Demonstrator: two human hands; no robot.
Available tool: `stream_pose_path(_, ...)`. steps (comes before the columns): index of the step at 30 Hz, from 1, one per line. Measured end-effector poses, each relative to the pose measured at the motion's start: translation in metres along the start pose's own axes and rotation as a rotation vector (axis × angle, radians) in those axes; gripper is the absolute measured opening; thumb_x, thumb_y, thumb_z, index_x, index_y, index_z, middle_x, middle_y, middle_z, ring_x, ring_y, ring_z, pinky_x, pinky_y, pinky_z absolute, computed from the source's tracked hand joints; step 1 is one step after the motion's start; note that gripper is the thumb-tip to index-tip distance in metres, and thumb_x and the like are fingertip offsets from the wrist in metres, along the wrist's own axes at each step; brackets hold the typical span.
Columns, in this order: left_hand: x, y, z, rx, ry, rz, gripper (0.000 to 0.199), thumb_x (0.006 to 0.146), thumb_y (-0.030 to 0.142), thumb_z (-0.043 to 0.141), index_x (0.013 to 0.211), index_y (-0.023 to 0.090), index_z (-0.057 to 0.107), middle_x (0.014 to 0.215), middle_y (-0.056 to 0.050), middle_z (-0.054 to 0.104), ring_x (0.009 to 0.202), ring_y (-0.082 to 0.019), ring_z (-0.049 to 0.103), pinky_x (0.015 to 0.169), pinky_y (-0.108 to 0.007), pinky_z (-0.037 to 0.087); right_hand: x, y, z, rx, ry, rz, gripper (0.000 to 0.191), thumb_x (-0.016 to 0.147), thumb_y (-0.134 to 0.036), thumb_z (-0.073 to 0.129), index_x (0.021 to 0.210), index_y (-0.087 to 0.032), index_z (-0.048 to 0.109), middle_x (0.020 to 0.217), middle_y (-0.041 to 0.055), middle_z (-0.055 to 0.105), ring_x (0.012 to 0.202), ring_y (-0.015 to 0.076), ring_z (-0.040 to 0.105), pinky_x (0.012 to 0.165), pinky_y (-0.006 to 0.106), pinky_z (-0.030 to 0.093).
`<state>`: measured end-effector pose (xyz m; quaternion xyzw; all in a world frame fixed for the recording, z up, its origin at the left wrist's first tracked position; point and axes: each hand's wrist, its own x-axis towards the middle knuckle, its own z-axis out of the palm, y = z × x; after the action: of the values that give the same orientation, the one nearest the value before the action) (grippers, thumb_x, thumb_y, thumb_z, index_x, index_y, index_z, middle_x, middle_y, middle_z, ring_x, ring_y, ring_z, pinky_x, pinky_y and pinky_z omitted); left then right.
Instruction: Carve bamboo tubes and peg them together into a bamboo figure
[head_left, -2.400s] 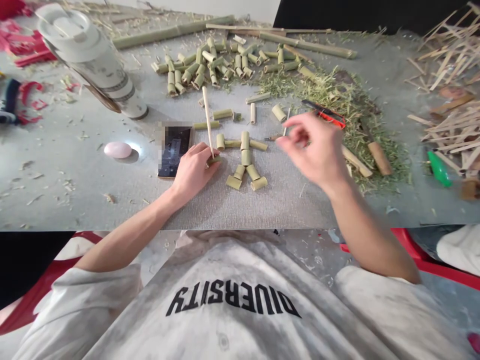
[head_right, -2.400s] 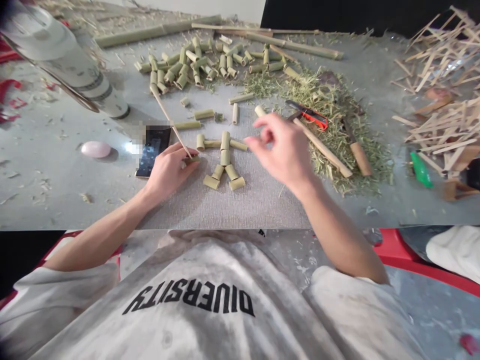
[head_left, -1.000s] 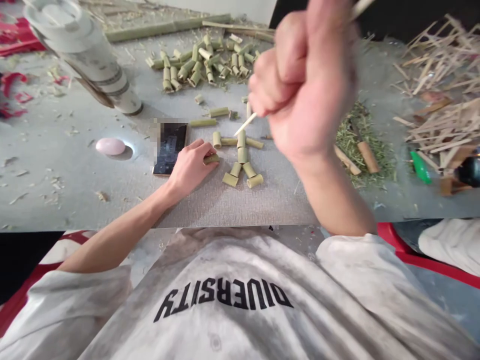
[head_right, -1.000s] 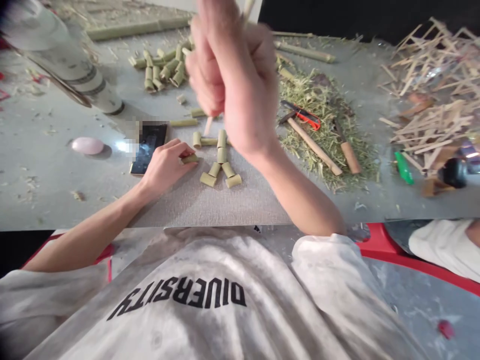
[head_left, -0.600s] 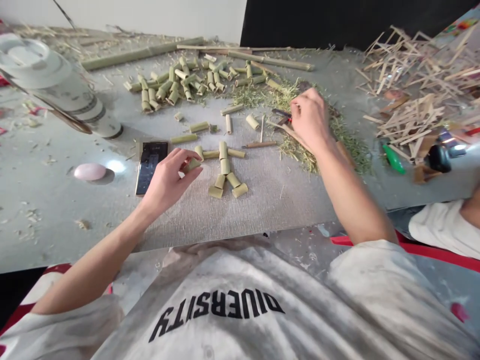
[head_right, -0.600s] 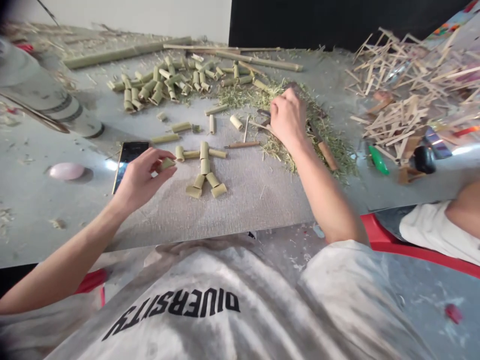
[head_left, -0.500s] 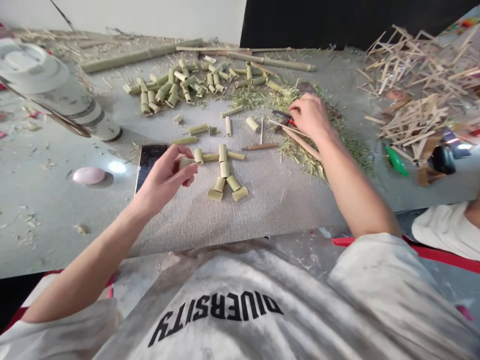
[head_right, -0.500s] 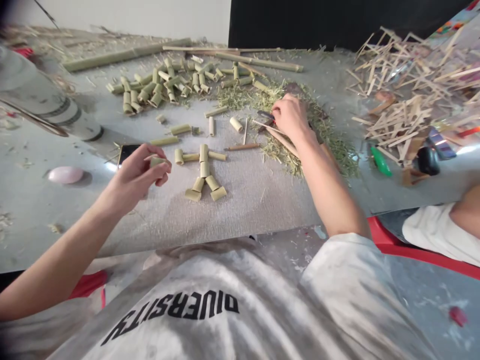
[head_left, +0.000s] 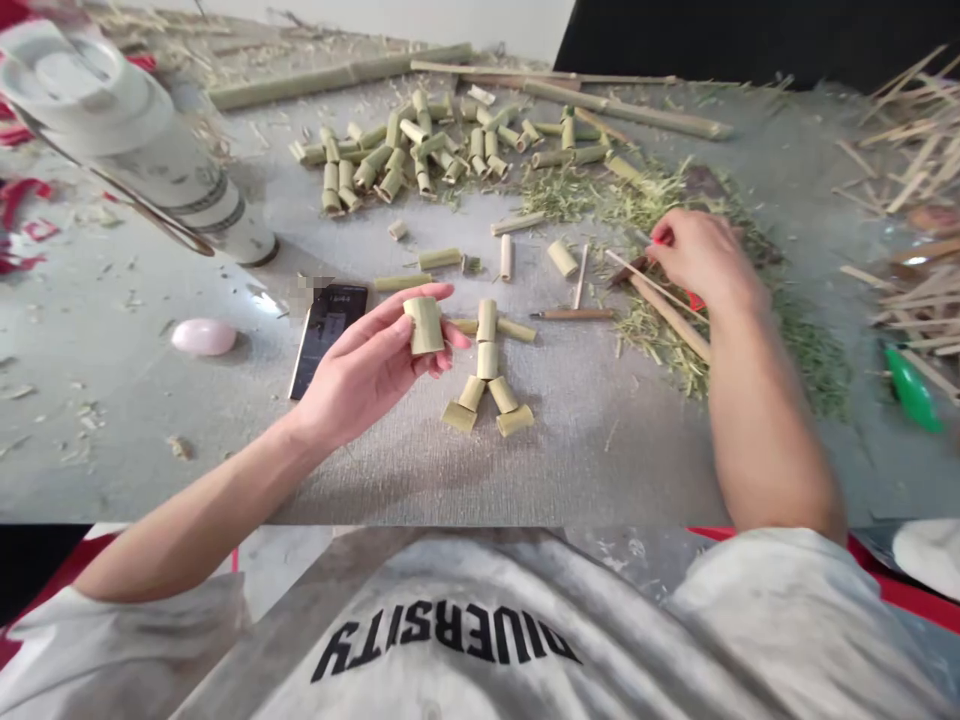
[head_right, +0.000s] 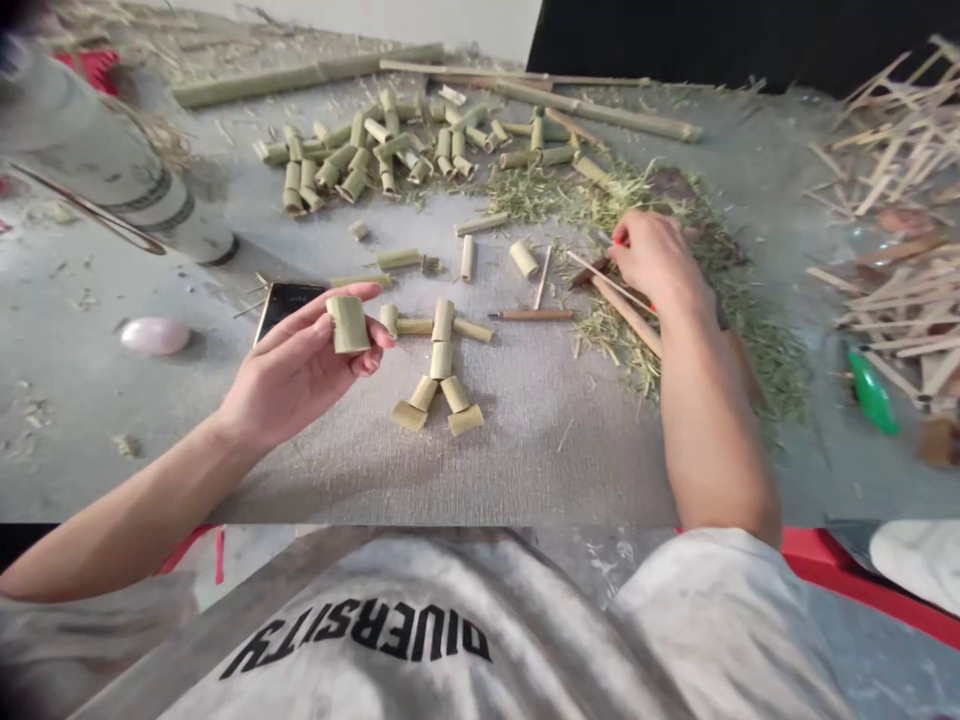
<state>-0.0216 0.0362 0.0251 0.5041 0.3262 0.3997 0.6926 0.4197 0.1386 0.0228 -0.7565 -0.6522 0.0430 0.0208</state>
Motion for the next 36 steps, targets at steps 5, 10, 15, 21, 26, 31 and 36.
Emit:
stream_pose_path(5, 0.000, -0.004, 0.002, -0.099, -0.023, 0.043, 0.047, 0.097, 0.060, 0.088, 0.126, 0.025, 0.077, 0.102, -0.007, 0.084, 0.079, -0.017, 0.076, 0.076, -0.030, 0.067, -0.016, -0.033, -0.020, -0.027, 0.213, 0.158, 0.049, 0.114, -0.008, 0.044, 0.160, -0.014, 0.059, 0.157, 0.0322, 0.065, 0.159, 0.0344, 0.052, 0.129, 0.052, 0.033)
stream_pose_path(10, 0.000, -0.008, -0.003, -0.126, -0.005, 0.040, 0.048, 0.090, 0.059, 0.096, 0.114, 0.025, 0.072, 0.095, -0.003, 0.084, 0.066, -0.014, 0.073, 0.058, -0.024, 0.061, -0.052, -0.079, -0.047, 0.079, 0.302, 0.026, 0.046, 0.117, -0.017, 0.047, 0.161, -0.011, 0.059, 0.153, 0.0274, 0.071, 0.153, 0.0332, 0.063, 0.128, 0.046, 0.044)
stream_pose_path(15, -0.002, -0.010, -0.005, -0.092, 0.002, 0.012, 0.052, 0.088, 0.060, 0.097, 0.118, 0.025, 0.074, 0.096, -0.003, 0.084, 0.066, -0.016, 0.076, 0.061, -0.028, 0.067, -0.114, -0.119, -0.068, 0.255, 0.189, -0.311, 0.033, 0.118, -0.032, 0.054, 0.149, -0.038, 0.064, 0.112, 0.0077, 0.083, 0.095, 0.0228, 0.077, 0.084, 0.043, 0.053)
stream_pose_path(21, -0.004, -0.010, -0.004, -0.106, -0.032, 0.024, 0.045, 0.089, 0.055, 0.098, 0.116, 0.025, 0.079, 0.096, -0.003, 0.085, 0.063, -0.015, 0.078, 0.060, -0.026, 0.068, -0.169, -0.161, -0.079, 0.243, 0.090, -0.692, 0.024, 0.122, -0.043, 0.051, 0.108, -0.036, 0.069, 0.081, 0.0034, 0.069, 0.068, 0.0242, 0.057, 0.066, 0.047, 0.037)
stream_pose_path(26, -0.004, -0.012, -0.001, -0.072, -0.002, 0.014, 0.050, 0.085, 0.063, 0.099, 0.109, 0.025, 0.076, 0.078, 0.003, 0.077, 0.055, -0.013, 0.073, 0.055, -0.023, 0.066, -0.170, -0.175, -0.067, 0.544, -0.142, -0.711, 0.015, 0.115, -0.028, 0.059, 0.113, -0.035, 0.073, 0.086, 0.0042, 0.074, 0.075, 0.0256, 0.059, 0.066, 0.042, 0.036)
stream_pose_path(31, -0.003, -0.013, 0.000, -0.014, 0.013, 0.046, 0.051, 0.086, 0.064, 0.098, 0.106, 0.024, 0.073, 0.085, 0.001, 0.080, 0.055, -0.011, 0.071, 0.051, -0.020, 0.060, -0.167, -0.173, -0.055, 0.702, -0.271, -0.671, 0.019, 0.108, -0.024, 0.066, 0.120, -0.035, 0.076, 0.086, 0.0057, 0.070, 0.074, 0.0265, 0.058, 0.061, 0.040, 0.031)
stream_pose_path(36, -0.005, -0.016, -0.003, 0.058, 0.044, 0.052, 0.052, 0.087, 0.068, 0.095, 0.104, 0.024, 0.072, 0.085, 0.001, 0.081, 0.065, -0.015, 0.075, 0.060, -0.025, 0.065, -0.167, -0.175, -0.054, 0.547, -0.252, -0.723, 0.023, 0.110, -0.021, 0.058, 0.123, -0.031, 0.074, 0.079, 0.0055, 0.068, 0.068, 0.0252, 0.058, 0.058, 0.040, 0.025)
